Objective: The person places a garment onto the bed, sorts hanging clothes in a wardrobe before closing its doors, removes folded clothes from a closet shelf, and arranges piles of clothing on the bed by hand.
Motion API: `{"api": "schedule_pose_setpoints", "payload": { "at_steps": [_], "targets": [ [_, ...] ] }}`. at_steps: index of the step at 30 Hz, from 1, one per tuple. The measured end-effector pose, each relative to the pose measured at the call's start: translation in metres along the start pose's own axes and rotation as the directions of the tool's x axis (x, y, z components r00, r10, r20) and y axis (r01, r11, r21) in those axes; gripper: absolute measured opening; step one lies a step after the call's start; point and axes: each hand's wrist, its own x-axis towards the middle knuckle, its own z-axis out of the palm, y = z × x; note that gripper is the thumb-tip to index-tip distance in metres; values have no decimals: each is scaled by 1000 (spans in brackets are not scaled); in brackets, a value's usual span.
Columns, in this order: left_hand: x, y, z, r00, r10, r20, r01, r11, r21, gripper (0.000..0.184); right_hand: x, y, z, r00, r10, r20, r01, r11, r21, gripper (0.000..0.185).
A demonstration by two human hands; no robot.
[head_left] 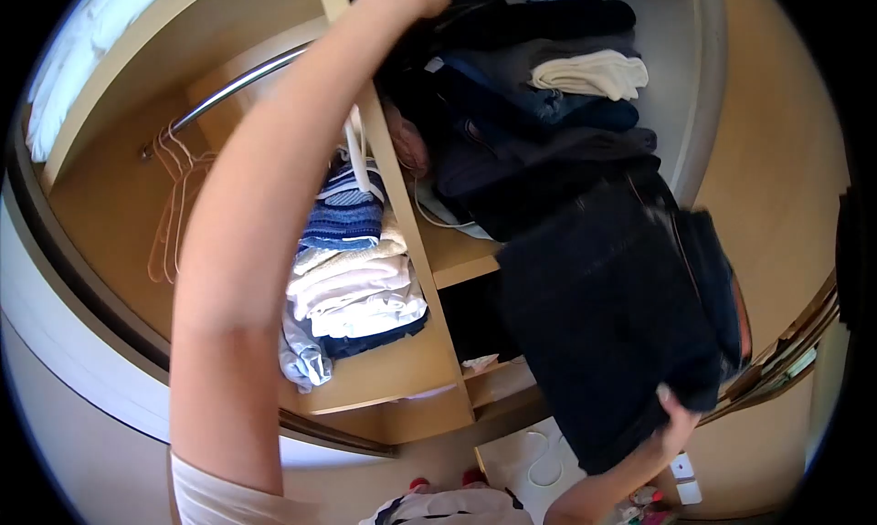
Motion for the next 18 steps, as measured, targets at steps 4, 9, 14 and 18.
{"api": "schedule_pose_setpoints", "payload": {
  "at_steps": [4, 9, 14, 18],
  "targets": [
    [10, -10, -9, 997, 59, 44, -63, 994, 91, 47, -48, 29, 2, 982, -79, -170, 34, 968, -249, 89],
    [-1, -6, -11, 995, 96, 8, -96, 994, 49, 44, -41, 52, 21, 932, 228, -282, -253, 966, -56, 78],
    [5, -6, -5, 997, 71, -4, -71, 995, 64, 43, -46, 71, 8, 907, 287, -309, -274, 958, 88, 88],
    [2, -1, -5, 997, 77, -11, -75, 992, 100, 42, -57, 83, -28, 921, 284, -267, -255, 957, 139, 68]
  ]
}}
